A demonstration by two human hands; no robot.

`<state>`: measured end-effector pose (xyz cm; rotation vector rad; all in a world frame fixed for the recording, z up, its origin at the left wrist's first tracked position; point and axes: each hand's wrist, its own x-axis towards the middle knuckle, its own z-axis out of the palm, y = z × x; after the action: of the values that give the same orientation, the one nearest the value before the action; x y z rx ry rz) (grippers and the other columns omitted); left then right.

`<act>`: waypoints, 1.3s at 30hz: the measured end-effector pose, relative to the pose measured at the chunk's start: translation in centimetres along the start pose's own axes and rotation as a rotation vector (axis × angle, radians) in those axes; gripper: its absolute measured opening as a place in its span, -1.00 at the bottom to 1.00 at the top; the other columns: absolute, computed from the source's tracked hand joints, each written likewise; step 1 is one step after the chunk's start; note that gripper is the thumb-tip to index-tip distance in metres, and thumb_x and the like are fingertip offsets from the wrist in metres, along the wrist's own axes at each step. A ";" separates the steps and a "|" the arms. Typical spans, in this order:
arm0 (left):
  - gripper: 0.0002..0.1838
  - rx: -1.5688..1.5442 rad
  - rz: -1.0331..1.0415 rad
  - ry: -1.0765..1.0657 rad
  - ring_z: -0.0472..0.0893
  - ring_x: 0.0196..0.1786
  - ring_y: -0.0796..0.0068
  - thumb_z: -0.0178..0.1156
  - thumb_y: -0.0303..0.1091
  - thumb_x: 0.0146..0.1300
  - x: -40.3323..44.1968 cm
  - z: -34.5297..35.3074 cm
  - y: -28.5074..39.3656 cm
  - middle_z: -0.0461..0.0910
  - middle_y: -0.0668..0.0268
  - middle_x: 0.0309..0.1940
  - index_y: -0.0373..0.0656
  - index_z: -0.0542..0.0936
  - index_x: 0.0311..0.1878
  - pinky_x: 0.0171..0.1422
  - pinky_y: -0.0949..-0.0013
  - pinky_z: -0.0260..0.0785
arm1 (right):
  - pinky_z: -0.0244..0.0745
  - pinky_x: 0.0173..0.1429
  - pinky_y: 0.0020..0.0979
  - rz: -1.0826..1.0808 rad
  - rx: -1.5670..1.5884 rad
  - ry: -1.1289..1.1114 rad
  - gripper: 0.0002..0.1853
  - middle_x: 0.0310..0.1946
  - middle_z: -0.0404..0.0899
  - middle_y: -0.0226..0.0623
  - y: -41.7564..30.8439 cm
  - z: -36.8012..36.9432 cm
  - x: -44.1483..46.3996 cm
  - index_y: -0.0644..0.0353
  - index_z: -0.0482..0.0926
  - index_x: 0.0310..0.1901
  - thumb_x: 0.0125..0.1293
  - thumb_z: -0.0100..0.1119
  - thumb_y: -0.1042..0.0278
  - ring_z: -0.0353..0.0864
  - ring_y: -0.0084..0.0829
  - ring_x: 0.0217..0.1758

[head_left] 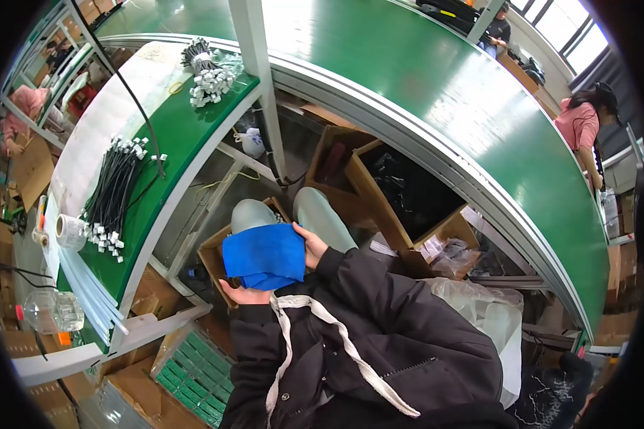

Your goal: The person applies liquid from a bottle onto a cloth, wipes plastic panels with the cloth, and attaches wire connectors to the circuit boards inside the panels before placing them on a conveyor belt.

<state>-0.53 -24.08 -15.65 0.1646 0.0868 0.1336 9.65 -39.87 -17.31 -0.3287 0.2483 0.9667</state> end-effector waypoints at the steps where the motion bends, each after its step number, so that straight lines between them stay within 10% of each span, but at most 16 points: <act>1: -0.16 0.004 -0.022 -0.009 0.20 0.34 0.09 0.06 0.23 0.05 0.0 0.0 0.0 0.19 0.18 0.31 -0.03 0.18 0.34 0.37 -0.07 0.04 | 0.24 0.30 -0.16 -0.012 0.001 0.005 -0.43 0.16 0.37 -0.08 0.0 0.0 0.1 0.29 0.28 0.20 0.37 -0.14 -0.04 0.40 -0.21 0.19; 11: -0.22 0.223 -0.058 0.252 0.26 0.29 0.05 0.10 0.12 0.08 0.2 -1.3 0.5 0.25 0.15 0.26 -0.12 0.21 0.30 0.35 -0.08 0.06 | 0.34 0.23 -0.19 -0.007 -0.069 0.058 -0.41 0.09 0.45 -0.07 0.1 0.1 -0.2 0.30 0.32 0.16 0.28 0.01 -0.04 0.50 -0.23 0.09; 16: -0.40 0.162 -0.092 0.433 0.26 0.29 0.07 -0.03 0.02 0.24 0.9 0.8 -0.1 0.29 0.13 0.24 -0.14 0.27 0.26 0.36 -0.06 0.04 | 0.44 0.13 -0.17 -0.107 -0.185 0.052 -0.51 -0.01 0.50 -0.12 0.1 0.6 -0.9 0.25 0.36 0.11 0.17 0.23 0.28 0.52 -0.26 0.04; 39: -0.29 0.126 -0.078 0.547 0.29 0.26 0.11 0.09 0.14 0.10 0.8 0.8 0.2 0.30 0.20 0.22 -0.05 0.28 0.25 0.30 -0.11 0.11 | 0.33 0.23 -0.17 -0.089 0.003 0.149 -0.35 0.07 0.46 -0.10 -0.2 -1.5 0.6 0.25 0.36 0.14 0.32 -0.16 -0.21 0.47 -0.21 0.11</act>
<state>0.29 -23.93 -14.89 0.2472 0.6471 0.0928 10.06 -40.08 -18.89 -0.4062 0.3678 0.8554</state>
